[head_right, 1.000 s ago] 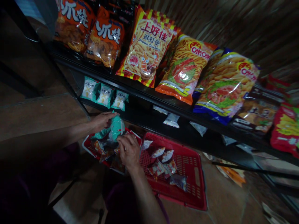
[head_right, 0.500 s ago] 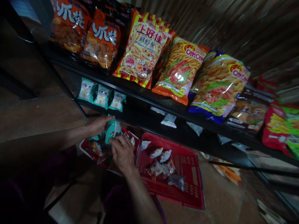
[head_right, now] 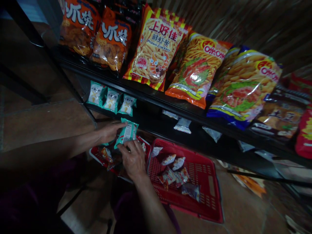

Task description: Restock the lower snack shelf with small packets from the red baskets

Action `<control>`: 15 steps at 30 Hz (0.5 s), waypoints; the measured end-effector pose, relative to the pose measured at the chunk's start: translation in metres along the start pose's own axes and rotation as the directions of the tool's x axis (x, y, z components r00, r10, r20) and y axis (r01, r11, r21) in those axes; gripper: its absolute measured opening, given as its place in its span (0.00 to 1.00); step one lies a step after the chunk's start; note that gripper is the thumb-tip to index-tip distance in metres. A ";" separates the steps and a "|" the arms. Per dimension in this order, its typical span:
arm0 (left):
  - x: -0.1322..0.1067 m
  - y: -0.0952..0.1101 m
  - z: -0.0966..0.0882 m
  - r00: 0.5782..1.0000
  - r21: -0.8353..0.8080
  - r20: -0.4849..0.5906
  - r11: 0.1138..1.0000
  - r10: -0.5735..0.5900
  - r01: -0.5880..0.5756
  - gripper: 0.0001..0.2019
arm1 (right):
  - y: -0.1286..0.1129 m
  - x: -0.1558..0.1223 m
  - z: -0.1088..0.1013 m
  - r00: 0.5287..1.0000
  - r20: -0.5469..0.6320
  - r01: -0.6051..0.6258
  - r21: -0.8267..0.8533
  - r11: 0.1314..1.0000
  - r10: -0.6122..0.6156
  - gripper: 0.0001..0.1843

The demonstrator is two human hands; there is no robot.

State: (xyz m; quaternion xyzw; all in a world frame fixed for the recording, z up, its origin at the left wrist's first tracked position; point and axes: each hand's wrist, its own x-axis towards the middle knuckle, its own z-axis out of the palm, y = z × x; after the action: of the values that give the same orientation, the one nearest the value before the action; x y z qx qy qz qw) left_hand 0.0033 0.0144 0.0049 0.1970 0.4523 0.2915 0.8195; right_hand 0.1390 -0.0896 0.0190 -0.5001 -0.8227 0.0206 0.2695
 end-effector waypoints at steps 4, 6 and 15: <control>0.002 -0.001 0.001 0.991 -0.033 -0.061 0.992 0.116 -0.118 0.13 | -0.002 -0.001 0.006 0.999 0.022 -0.026 0.002 1.000 0.026 0.13; 0.005 -0.001 0.000 0.982 -0.049 -0.088 0.984 0.168 -0.173 0.14 | -0.001 -0.003 0.009 0.998 0.044 -0.055 0.011 0.998 0.055 0.14; 0.011 -0.004 -0.008 0.904 0.037 -0.162 0.918 0.395 -0.394 0.20 | 0.004 -0.007 0.018 0.986 0.090 -0.148 0.129 0.980 0.137 0.17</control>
State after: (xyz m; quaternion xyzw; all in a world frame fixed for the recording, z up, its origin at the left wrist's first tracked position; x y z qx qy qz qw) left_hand 0.0024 0.0190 -0.0089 0.2610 0.4703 0.4658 0.7027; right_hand 0.1364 -0.0891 -0.0006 -0.5372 -0.7915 0.1158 0.2674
